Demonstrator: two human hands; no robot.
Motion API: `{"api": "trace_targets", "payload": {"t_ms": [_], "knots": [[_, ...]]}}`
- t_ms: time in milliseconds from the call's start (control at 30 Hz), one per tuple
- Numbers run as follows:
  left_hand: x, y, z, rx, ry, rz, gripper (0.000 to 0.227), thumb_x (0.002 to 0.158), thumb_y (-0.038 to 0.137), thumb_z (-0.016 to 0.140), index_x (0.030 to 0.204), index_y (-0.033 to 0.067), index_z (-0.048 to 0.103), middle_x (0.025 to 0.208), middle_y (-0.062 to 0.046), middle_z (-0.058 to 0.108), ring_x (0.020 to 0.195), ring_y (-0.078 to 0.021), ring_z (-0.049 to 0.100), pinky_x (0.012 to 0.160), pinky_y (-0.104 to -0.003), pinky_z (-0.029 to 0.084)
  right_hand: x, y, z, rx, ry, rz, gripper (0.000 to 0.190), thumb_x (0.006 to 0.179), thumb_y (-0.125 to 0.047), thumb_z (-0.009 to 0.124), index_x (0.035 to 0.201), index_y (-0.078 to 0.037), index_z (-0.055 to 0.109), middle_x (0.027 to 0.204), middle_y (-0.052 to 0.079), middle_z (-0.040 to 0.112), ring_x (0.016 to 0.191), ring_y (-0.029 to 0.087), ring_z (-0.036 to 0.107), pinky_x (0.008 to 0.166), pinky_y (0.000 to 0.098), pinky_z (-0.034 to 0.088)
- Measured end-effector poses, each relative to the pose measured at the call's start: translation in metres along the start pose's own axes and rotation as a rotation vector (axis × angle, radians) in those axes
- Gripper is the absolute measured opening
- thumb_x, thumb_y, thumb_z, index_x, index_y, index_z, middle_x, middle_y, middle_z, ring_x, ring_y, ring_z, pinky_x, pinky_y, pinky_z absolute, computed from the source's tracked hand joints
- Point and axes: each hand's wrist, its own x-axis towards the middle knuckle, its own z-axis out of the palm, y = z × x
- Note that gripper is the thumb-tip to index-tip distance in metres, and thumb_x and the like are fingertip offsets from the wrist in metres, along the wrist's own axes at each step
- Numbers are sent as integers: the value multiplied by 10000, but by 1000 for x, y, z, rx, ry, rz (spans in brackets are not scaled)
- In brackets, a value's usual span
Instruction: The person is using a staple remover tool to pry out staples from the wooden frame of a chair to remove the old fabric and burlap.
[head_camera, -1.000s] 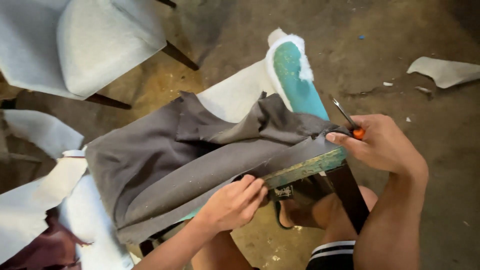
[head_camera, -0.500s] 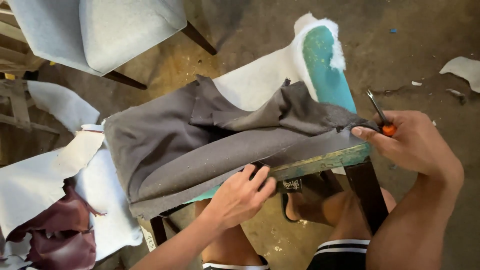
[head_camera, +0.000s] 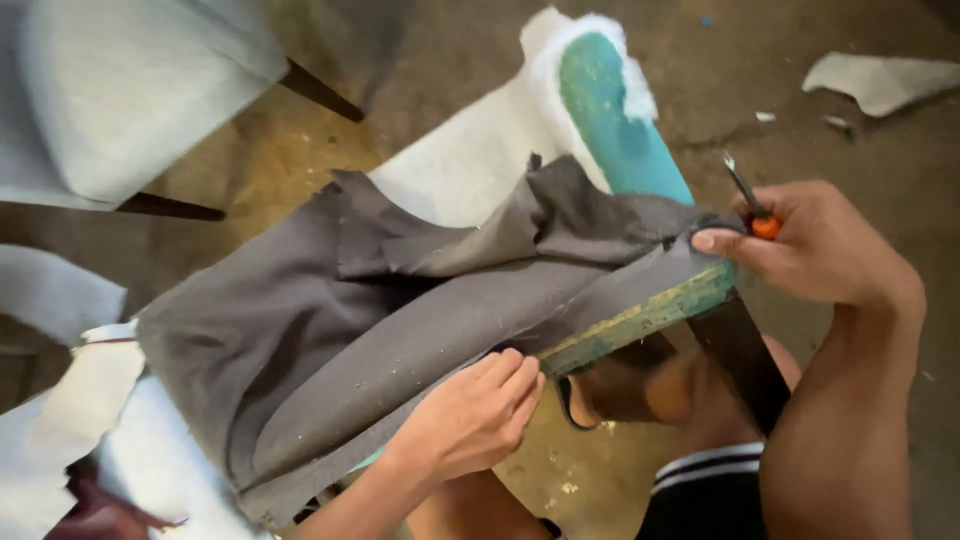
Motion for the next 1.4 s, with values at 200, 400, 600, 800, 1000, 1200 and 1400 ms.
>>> {"api": "trace_targets", "payload": {"t_ms": [200, 400, 600, 800, 1000, 1200, 1400], "knots": [[-23, 20, 19, -73, 207, -262, 276, 957, 0, 406, 1133, -50, 613, 1112, -156, 560, 804, -296, 493, 705, -360, 465, -22, -1, 9, -127, 416, -308, 376, 892, -335, 890, 941, -48, 652, 785, 45, 627, 703, 115, 551, 637, 273, 434], [-32, 26, 49, 0, 573, -270, 117, 1019, 61, 600, 1094, -11, 654, 1131, -184, 608, 817, -309, 537, 691, -393, 504, -63, -106, 43, -372, 116, -545, 614, 638, -435, 901, 1135, -141, 693, 1038, 43, 670, 804, 161, 631, 697, 321, 502], [-32, 21, 71, -72, 655, -239, 318, 1055, 110, 384, 1104, 8, 682, 1118, -178, 608, 860, -344, 550, 758, -435, 520, -9, -108, 92, -612, -184, -965, 314, 854, -429, 673, 940, -133, 616, 919, 32, 630, 694, 328, 657, 616, 464, 521], [-31, 18, 57, -29, 662, -278, 336, 1051, 158, 388, 1014, 87, 714, 1042, -133, 652, 852, -322, 612, 732, -404, 535, 8, -132, 102, -720, -313, -911, 364, 845, -478, 624, 745, -131, 582, 742, 63, 642, 774, 364, 683, 676, 497, 549], [-25, 8, 19, -183, 382, -167, 317, 1051, 63, 420, 1205, -1, 690, 1289, -159, 635, 899, -291, 540, 683, -399, 405, 1, -144, 99, -765, -344, -611, 481, 831, -667, 621, 764, -193, 665, 845, 44, 707, 855, 328, 680, 762, 485, 496], [-25, 11, 23, -55, 413, -215, 369, 1039, 53, 370, 1151, -6, 717, 1158, -167, 660, 759, -268, 488, 594, -355, 385, 1, -139, 109, -821, -357, -646, 525, 868, -701, 634, 754, -188, 633, 791, -10, 686, 742, 335, 680, 666, 495, 506], [-30, 7, 27, -43, 366, -176, 301, 1028, 103, 430, 1153, -25, 672, 1186, -218, 620, 798, -302, 513, 692, -399, 430, 5, -145, 109, -816, -258, -767, 508, 849, -634, 676, 669, -166, 592, 691, 57, 674, 676, 373, 644, 650, 506, 470]]}}
